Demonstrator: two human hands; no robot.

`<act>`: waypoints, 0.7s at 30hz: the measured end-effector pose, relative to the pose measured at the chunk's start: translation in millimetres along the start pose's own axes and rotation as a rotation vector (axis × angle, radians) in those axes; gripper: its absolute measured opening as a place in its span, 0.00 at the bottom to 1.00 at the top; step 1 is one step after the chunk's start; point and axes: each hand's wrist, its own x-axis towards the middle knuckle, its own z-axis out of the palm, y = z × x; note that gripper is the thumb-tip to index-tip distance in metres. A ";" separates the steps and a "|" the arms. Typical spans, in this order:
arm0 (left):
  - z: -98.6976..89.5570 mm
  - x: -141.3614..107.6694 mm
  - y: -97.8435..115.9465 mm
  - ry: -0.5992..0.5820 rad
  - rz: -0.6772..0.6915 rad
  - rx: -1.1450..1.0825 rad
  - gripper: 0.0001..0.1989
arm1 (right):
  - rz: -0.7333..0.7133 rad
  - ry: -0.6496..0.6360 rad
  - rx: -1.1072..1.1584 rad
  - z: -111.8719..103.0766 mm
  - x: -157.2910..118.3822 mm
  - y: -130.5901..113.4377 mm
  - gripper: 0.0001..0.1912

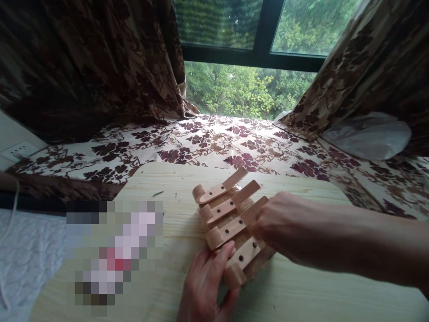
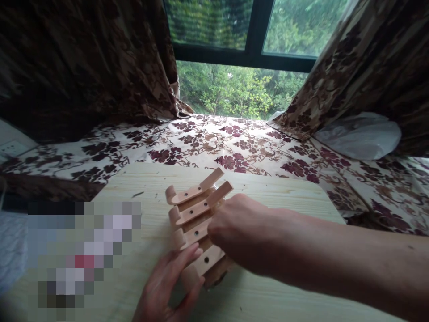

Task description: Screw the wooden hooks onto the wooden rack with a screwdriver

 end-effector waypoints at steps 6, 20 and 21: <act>0.9 1.2 1.6 0.026 -0.004 0.011 0.27 | 0.045 -0.032 -0.064 0.3 -10.0 -4.9 0.09; 2.2 0.9 -0.9 0.028 0.017 -0.035 0.26 | 0.108 -0.141 0.003 0.7 1.3 -2.3 0.06; 2.2 1.0 -1.0 0.031 0.020 -0.035 0.26 | 0.167 -0.155 0.042 -0.7 1.0 -1.7 0.05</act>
